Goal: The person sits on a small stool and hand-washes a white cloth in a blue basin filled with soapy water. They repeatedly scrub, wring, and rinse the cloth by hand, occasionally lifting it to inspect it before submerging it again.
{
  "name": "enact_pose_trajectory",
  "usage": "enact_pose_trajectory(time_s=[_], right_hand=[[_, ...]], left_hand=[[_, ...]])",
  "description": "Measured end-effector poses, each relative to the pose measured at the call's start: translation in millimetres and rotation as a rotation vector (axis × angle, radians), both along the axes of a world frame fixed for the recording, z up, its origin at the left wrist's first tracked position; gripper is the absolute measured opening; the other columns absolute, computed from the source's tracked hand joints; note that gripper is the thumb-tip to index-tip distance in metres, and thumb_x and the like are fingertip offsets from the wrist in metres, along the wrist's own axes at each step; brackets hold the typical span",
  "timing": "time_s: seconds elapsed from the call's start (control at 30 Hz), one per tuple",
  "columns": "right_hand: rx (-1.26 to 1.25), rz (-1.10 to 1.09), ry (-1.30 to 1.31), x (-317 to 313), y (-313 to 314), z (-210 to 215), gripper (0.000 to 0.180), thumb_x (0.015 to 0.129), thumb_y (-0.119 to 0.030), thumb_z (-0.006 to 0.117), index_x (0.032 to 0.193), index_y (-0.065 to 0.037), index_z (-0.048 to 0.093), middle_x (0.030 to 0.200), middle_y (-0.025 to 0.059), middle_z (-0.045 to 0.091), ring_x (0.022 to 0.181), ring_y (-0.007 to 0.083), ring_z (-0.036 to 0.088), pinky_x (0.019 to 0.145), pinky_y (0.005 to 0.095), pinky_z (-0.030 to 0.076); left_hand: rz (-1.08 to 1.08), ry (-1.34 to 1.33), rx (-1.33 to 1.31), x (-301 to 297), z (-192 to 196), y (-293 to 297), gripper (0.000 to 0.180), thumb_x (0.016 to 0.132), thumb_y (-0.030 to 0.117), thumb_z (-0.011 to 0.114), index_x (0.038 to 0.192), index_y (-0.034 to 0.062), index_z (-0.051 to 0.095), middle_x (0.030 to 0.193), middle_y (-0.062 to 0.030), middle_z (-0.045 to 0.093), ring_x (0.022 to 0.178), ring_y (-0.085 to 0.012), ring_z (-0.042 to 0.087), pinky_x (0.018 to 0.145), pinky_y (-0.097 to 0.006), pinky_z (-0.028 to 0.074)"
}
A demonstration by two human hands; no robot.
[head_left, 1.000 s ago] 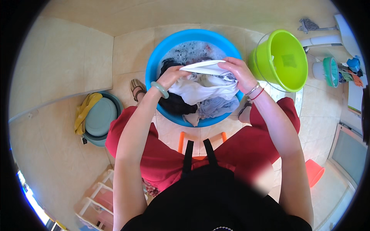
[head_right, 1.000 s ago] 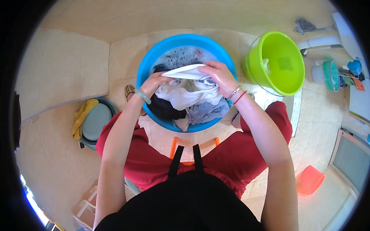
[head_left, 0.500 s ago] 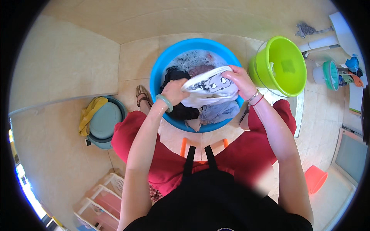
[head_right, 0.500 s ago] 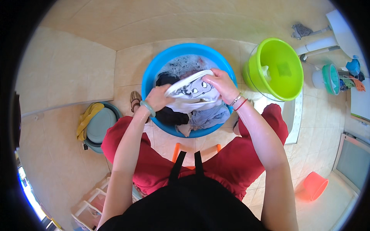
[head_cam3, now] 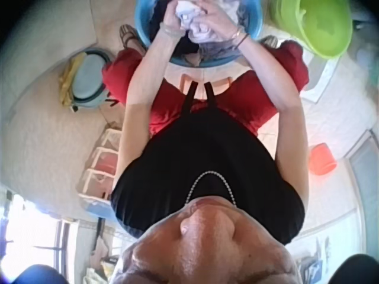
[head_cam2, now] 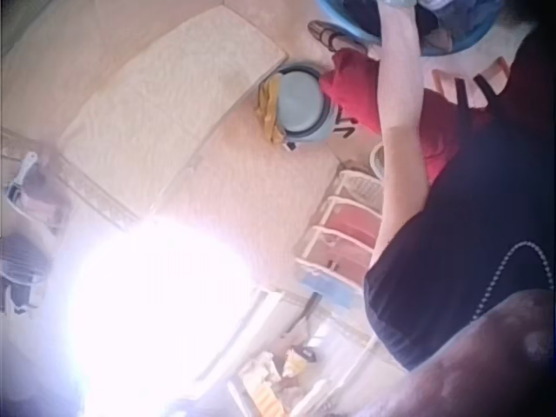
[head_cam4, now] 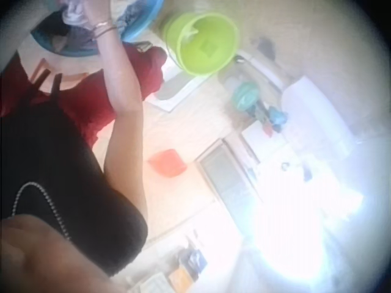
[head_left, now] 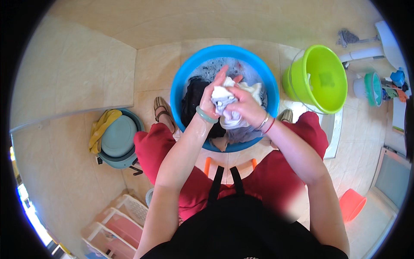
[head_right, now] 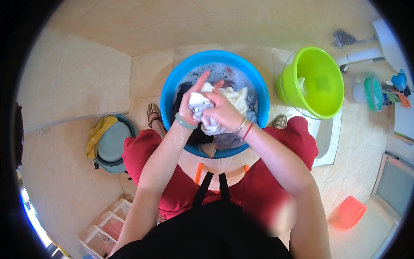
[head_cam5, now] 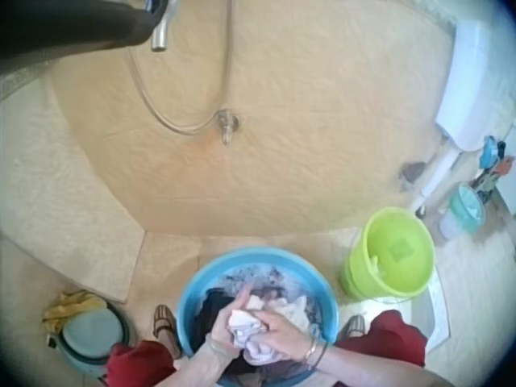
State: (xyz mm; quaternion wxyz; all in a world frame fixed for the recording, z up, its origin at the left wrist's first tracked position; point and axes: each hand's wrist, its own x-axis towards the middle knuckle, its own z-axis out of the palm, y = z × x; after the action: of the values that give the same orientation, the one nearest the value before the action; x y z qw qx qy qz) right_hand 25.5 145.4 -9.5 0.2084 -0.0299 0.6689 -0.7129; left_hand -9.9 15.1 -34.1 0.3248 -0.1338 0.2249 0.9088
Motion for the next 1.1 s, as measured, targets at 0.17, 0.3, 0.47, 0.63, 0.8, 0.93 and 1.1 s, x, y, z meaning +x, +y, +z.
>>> enact_pose_trajectory(time_s=[0.17, 0.3, 0.47, 0.63, 0.8, 0.93, 1.1], right_hand=[[-0.077, -0.218, 0.175, 0, 1, 38, 0.028, 0.075, -0.011, 0.067, 0.103, -0.006, 0.061, 0.101, 0.0116, 0.059, 0.083, 0.0172, 0.062, 0.071, 0.026, 0.05], [0.747, 0.032, 0.832, 29, -15, 34, 0.02, 0.078, -0.021, 0.069, 0.092, -0.009, 0.06, 0.091, 0.0112, 0.059, 0.073, 0.0215, 0.063, 0.057, 0.0292, 0.052], [0.822, -0.25, 0.706, -31, 2, -15, 0.019, 0.09, -0.021, 0.053, 0.078, -0.008, 0.059, 0.071, 0.0148, 0.06, 0.062, 0.0287, 0.062, 0.051, 0.0379, 0.049], [0.942, -0.297, 0.72, -34, 2, -32, 0.021, 0.091, -0.021, 0.049, 0.078, -0.007, 0.058, 0.063, 0.0104, 0.058, 0.057, 0.0276, 0.062, 0.05, 0.0385, 0.05], [0.784, -0.155, 0.948, 21, -43, 13, 0.013, 0.083, -0.017, 0.054, 0.082, -0.005, 0.056, 0.059, 0.0097, 0.056, 0.047, 0.0259, 0.059, 0.043, 0.0362, 0.048], [0.953, -0.108, 0.786, -7, -23, -1, 0.026, 0.09, -0.02, 0.049, 0.07, -0.005, 0.057, 0.057, 0.0141, 0.057, 0.051, 0.0282, 0.062, 0.046, 0.0385, 0.05], [1.042, -0.243, 0.505, -33, 5, -45, 0.023, 0.091, -0.024, 0.048, 0.083, -0.005, 0.058, 0.069, 0.0167, 0.061, 0.058, 0.0343, 0.061, 0.05, 0.0423, 0.05]], left_hand=[[0.108, -0.07, -0.32, -19, 2, 6, 0.05, 0.094, 0.055, 0.039, 0.102, 0.0077, 0.053, 0.076, -0.0064, 0.06, 0.065, -0.0183, 0.059, 0.059, -0.03, 0.05], [0.014, 0.036, -0.375, -20, -15, 12, 0.058, 0.093, 0.058, 0.037, 0.067, 0.0093, 0.053, 0.062, -0.0032, 0.053, 0.06, -0.0119, 0.052, 0.05, -0.027, 0.041], [0.379, -0.225, -0.534, 16, -18, 47, 0.04, 0.097, 0.036, 0.043, 0.067, 0.0107, 0.051, 0.064, 0.0002, 0.05, 0.064, -0.0106, 0.049, 0.056, -0.028, 0.04], [0.299, -0.248, -0.541, 10, -8, 47, 0.025, 0.094, 0.026, 0.045, 0.079, 0.0089, 0.055, 0.076, -0.0023, 0.056, 0.072, -0.0146, 0.054, 0.067, -0.033, 0.045], [0.145, -0.103, -0.475, -18, -16, 3, 0.042, 0.094, 0.025, 0.042, 0.055, 0.0171, 0.031, 0.048, -0.0017, 0.031, 0.046, -0.0138, 0.033, 0.045, -0.029, 0.033], [0.348, -0.335, -0.322, 1, 29, 31, 0.034, 0.094, 0.026, 0.043, 0.062, 0.0154, 0.04, 0.055, 0.0007, 0.037, 0.051, -0.016, 0.039, 0.049, -0.03, 0.037], [0.359, -0.217, -0.486, 10, -9, 37, 0.03, 0.09, 0.016, 0.049, 0.061, 0.0145, 0.04, 0.06, 0.0039, 0.038, 0.057, -0.0086, 0.04, 0.054, -0.029, 0.035]])
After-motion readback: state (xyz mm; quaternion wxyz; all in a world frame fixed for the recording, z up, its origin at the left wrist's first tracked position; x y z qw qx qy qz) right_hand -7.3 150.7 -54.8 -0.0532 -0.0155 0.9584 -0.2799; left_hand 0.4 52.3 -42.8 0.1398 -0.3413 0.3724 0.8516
